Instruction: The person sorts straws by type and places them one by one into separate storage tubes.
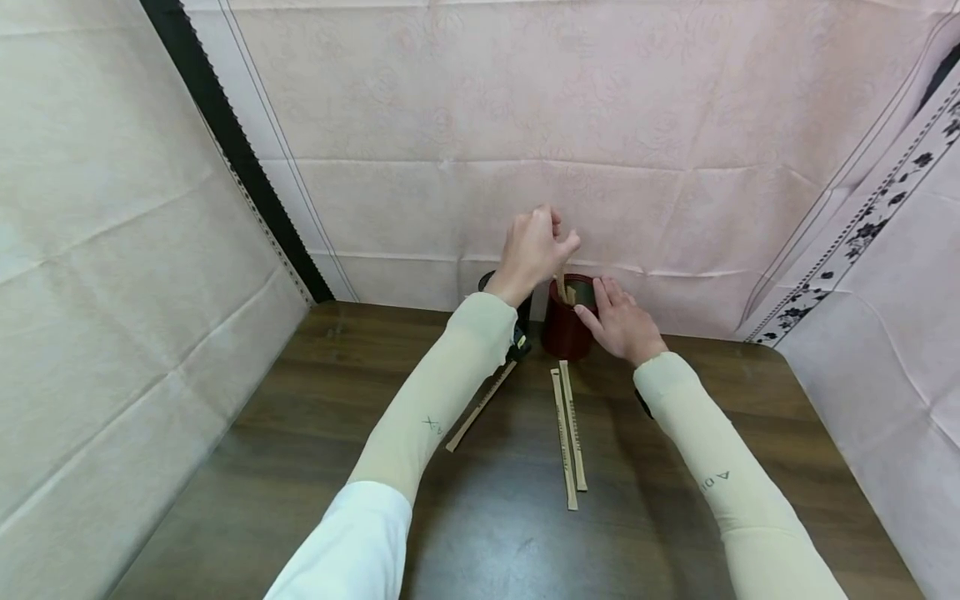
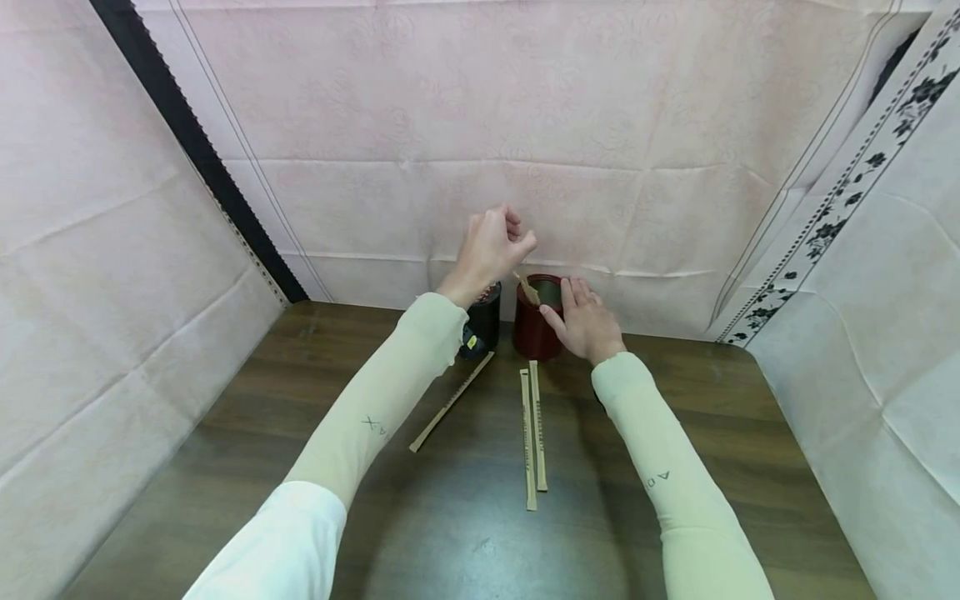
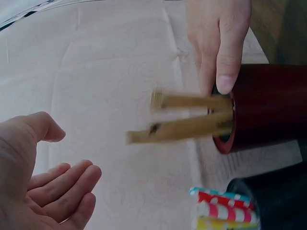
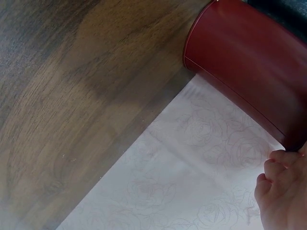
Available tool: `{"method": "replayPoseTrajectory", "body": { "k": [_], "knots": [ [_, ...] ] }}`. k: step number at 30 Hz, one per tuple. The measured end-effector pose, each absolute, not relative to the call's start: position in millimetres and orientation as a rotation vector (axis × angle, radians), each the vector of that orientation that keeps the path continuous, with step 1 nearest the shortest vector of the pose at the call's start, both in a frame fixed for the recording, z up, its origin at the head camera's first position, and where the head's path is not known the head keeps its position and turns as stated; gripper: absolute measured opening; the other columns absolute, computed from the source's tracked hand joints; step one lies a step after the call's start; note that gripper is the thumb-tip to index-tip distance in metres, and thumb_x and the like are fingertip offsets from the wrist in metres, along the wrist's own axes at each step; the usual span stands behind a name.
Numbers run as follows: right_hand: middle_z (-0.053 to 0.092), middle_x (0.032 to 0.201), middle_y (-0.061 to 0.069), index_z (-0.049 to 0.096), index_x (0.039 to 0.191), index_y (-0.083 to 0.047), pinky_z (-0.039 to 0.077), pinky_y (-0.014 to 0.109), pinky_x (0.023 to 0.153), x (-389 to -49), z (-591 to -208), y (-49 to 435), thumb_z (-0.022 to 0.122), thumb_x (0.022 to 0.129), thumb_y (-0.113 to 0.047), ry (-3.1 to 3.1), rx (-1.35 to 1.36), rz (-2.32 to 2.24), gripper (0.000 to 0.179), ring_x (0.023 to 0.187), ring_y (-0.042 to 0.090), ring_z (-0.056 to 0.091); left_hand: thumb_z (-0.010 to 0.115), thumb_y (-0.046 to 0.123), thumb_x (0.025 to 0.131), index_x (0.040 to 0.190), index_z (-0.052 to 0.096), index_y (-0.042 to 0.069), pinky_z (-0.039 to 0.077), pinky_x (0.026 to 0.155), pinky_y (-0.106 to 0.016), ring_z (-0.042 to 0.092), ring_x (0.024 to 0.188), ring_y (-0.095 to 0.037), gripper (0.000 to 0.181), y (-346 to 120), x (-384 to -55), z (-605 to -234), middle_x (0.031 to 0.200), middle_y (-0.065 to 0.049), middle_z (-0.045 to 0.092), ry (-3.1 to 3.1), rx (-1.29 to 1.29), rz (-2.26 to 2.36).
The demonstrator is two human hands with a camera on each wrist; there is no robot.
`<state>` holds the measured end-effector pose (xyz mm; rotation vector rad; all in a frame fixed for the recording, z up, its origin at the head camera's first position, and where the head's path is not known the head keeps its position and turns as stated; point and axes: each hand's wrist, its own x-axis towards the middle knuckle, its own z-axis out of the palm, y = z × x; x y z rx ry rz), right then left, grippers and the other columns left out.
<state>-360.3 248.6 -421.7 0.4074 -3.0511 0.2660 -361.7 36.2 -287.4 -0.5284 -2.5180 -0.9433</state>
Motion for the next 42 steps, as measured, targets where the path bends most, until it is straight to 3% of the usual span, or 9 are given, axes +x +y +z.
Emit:
{"method": "replayPoseTrajectory", "body": {
  "k": [9,18,26,32,39,42],
  "knots": [
    [0.009,0.175,0.028,0.008,0.168,0.004,0.017,0.058,0.133,-359.7,-419.7,248.7,0.017,0.11,-0.067,-3.05,0.414,0.287,0.092,0.164,0.044,0.012,0.068,0.024,0.099,0.111,0.072,0.0,0.06,0.084,-0.029,0.07,0.081,-0.016,0.027,11.3,-344.4,-267.4,0.093,-0.006,0.074,-2.479,-0.536,-0.926],
    [0.005,0.176,0.028,0.005,0.167,0.004,0.013,0.057,0.134,-357.7,-422.3,251.8,0.015,0.109,-0.068,-3.078,0.42,0.266,0.094,0.164,0.044,0.008,0.067,0.022,0.099,0.104,0.07,0.001,0.059,0.085,-0.033,0.067,0.081,-0.018,0.022,-14.5,-326.2,-258.1,0.092,-0.007,0.074,-2.51,-0.612,-0.829],
    [0.008,0.175,0.029,0.008,0.167,0.006,0.014,0.057,0.134,-358.4,-422.3,251.0,0.016,0.109,-0.067,-3.068,0.426,0.253,0.093,0.164,0.045,0.011,0.068,0.022,0.099,0.096,0.067,0.002,0.054,0.076,-0.032,0.059,0.075,-0.018,0.021,-32.5,-311.2,-258.6,0.082,-0.004,0.066,-2.592,-0.637,-0.716],
    [0.007,0.175,0.029,0.007,0.167,0.006,0.014,0.057,0.134,-359.0,-420.6,250.8,0.016,0.11,-0.067,-3.069,0.426,0.251,0.093,0.164,0.045,0.01,0.068,0.022,0.098,0.093,0.063,0.004,0.051,0.075,-0.03,0.055,0.074,-0.016,0.02,-42.1,-303.6,-266.5,0.079,-0.002,0.06,-2.68,-0.684,-0.628],
    [0.007,0.175,0.029,0.007,0.167,0.006,0.013,0.057,0.134,-358.4,-419.2,248.0,0.015,0.109,-0.067,-3.069,0.43,0.258,0.093,0.164,0.045,0.01,0.072,0.027,0.099,0.08,0.056,0.007,0.034,0.058,-0.026,0.041,0.062,-0.012,0.032,-50.3,-301.7,-290.3,0.067,0.002,0.047,-2.771,-0.707,-0.627],
    [0.007,0.175,0.029,0.007,0.167,0.006,0.013,0.058,0.134,-358.3,-419.4,246.7,0.016,0.109,-0.067,-3.07,0.435,0.258,0.094,0.164,0.045,0.009,0.071,0.026,0.098,0.081,0.06,0.008,0.036,0.058,-0.025,0.044,0.061,-0.01,0.028,-54.1,-302.5,-304.9,0.068,0.004,0.05,-2.768,-0.723,-0.586]
  ]
}}
